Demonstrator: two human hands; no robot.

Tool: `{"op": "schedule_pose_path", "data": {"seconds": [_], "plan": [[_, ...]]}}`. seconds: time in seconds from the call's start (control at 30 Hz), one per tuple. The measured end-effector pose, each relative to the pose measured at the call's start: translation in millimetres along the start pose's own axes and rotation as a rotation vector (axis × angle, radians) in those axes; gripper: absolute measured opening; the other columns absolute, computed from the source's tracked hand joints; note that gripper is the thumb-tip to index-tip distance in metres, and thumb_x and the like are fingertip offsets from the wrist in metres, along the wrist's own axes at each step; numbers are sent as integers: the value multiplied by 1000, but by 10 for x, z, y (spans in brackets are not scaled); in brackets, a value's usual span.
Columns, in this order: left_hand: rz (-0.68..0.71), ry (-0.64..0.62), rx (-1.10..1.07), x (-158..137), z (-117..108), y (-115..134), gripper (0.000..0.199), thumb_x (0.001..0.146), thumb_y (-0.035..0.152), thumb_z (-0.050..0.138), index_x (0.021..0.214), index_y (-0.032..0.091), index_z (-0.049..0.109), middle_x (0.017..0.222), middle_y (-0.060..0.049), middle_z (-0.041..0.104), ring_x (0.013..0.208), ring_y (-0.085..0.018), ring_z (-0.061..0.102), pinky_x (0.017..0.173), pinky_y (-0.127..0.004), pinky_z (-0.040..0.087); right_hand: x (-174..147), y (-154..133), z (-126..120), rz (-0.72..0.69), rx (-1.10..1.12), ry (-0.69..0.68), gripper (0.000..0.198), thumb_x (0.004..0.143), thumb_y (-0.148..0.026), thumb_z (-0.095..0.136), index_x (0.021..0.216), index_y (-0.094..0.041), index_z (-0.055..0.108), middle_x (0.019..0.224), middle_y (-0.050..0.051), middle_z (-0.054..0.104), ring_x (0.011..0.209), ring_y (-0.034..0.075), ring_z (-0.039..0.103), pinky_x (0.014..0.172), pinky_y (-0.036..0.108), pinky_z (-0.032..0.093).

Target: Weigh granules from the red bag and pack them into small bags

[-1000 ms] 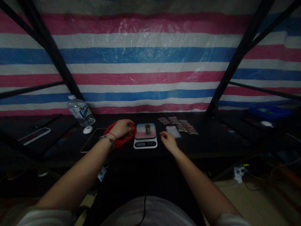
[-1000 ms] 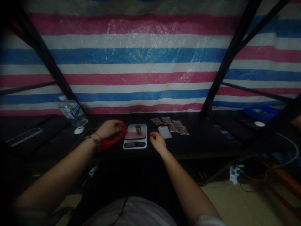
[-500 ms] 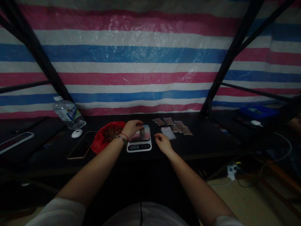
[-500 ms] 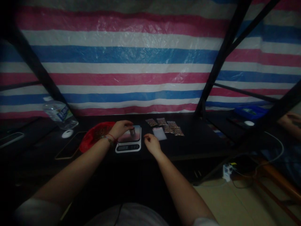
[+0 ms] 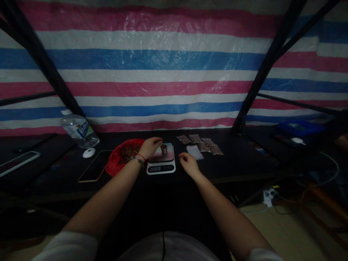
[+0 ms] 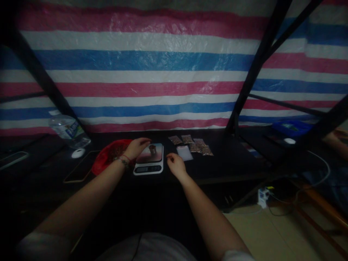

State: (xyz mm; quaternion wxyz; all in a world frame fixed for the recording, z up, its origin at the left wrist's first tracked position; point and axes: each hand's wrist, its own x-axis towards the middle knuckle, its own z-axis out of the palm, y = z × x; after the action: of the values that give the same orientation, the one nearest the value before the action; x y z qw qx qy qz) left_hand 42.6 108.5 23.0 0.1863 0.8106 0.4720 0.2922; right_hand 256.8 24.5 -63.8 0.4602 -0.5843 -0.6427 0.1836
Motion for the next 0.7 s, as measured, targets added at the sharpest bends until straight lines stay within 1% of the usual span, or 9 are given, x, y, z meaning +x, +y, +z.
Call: {"op": "schedule_pose_path", "data": {"seconds": [0.17,0.27,0.33,0.4,0.47,0.53,0.57,0.63,0.7], "plan": [[-27,-23,6,-37,-24,27,38,83,37,52,110,13,64,112,-9,67,101,-20,62,90,-29,47,-3,8,19,-8,2,-5,23,78,-19,47,90,-19,67,87,3,68,79,17,61,75,29,47],[-44,-15,29,-83,-64,29,40,81,37,55,112,14,63,113,-9,66,100,-20,62,90,-29,47,-21,-32,-30,-27,-37,28,25,80,-18,45,91,-19,66,88,4,67,81,18,61,77,30,47],[-34,8,67,-129,-144,-4,39,81,36,53,111,14,64,113,-8,66,100,-20,62,91,-29,46,-34,-70,-110,-71,-168,69,25,81,-17,45,94,-19,67,92,7,67,90,21,59,84,33,45],[-34,34,149,-192,-270,-73,35,82,33,50,107,15,65,110,-8,67,99,-20,62,90,-29,46,-41,-97,-217,-80,-360,111,25,80,-19,49,98,-20,67,99,10,65,99,25,55,90,38,41],[-59,47,272,-270,-424,-170,32,82,30,47,101,16,68,105,-8,69,96,-22,63,89,-29,46,-39,-93,-325,-25,-527,152,29,78,-21,54,105,-20,65,108,14,62,106,30,50,90,43,39],[-111,8,386,-363,-574,-276,30,82,29,45,95,17,69,100,-8,70,93,-23,64,86,-30,46,-32,-57,-408,45,-634,176,34,76,-24,58,109,-18,63,115,18,59,109,34,47,88,46,38],[-140,-29,426,-415,-639,-325,30,82,29,44,93,17,70,98,-9,71,91,-23,64,84,-30,46,-28,-31,-434,68,-672,165,34,75,-25,59,108,-18,64,115,19,59,109,36,47,86,47,39],[-192,-93,462,-522,-735,-403,30,82,30,45,92,18,70,96,-8,71,89,-23,65,82,-29,46,-25,20,-457,96,-734,102,25,77,-25,58,99,-16,67,105,21,63,103,35,52,83,46,40],[-222,-102,458,-628,-787,-450,31,82,33,45,94,19,70,99,-8,71,89,-23,65,81,-28,46,-26,55,-452,104,-796,38,18,80,-23,54,86,-15,69,91,20,66,94,32,57,79,44,41]]}}
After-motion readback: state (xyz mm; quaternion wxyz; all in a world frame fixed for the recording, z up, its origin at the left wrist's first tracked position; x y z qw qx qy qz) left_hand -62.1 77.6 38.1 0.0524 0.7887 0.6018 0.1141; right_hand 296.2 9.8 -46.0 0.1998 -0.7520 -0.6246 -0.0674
